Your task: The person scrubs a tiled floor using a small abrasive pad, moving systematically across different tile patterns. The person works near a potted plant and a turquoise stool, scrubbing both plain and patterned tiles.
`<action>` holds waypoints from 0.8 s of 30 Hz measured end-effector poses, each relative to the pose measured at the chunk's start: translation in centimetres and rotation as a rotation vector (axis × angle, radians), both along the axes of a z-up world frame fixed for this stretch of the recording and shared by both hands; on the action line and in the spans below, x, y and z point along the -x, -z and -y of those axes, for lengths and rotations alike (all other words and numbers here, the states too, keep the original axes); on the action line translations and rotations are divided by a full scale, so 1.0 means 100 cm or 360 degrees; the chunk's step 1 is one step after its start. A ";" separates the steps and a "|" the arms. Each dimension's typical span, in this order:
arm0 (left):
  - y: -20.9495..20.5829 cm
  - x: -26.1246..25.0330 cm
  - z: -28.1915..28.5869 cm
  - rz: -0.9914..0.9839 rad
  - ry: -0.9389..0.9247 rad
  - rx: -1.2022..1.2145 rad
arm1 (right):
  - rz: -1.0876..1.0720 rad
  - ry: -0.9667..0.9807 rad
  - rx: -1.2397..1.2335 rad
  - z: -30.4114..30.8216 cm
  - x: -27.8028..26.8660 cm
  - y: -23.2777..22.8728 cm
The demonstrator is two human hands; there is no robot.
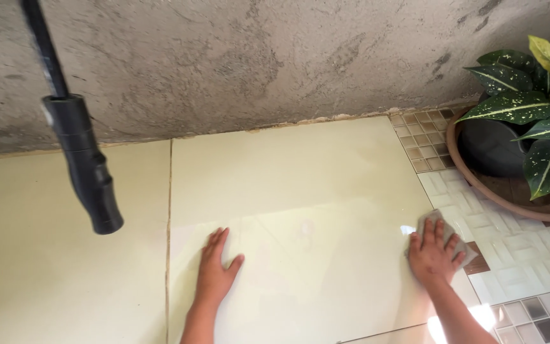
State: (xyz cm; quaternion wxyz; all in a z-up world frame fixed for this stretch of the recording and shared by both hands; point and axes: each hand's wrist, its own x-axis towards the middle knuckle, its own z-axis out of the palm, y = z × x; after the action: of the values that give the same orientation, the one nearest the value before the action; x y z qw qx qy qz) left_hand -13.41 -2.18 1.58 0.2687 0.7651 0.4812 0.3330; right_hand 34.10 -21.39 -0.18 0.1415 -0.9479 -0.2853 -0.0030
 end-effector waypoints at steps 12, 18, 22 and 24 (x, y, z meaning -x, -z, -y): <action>-0.039 0.086 0.012 -0.1177 -0.0341 0.0899 | 0.0116 -0.0621 0.0320 -0.086 0.215 -0.023; -0.043 0.095 0.012 -0.1068 -0.0216 0.0935 | -0.0053 -0.1240 0.0582 -0.114 0.356 -0.078; -0.050 0.095 0.013 -0.1048 -0.0214 0.0977 | -0.0206 -0.1406 0.0624 -0.106 0.390 -0.102; -0.050 0.095 0.014 -0.1011 -0.0221 0.0990 | -0.0166 -0.1475 0.0592 -0.101 0.383 -0.100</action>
State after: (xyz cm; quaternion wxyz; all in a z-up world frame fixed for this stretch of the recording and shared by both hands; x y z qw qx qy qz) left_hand -22.88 -3.54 6.54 0.3019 0.6781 0.6673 -0.0615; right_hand -4.23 -11.28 9.78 -0.0293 -0.7296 -0.6646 0.1585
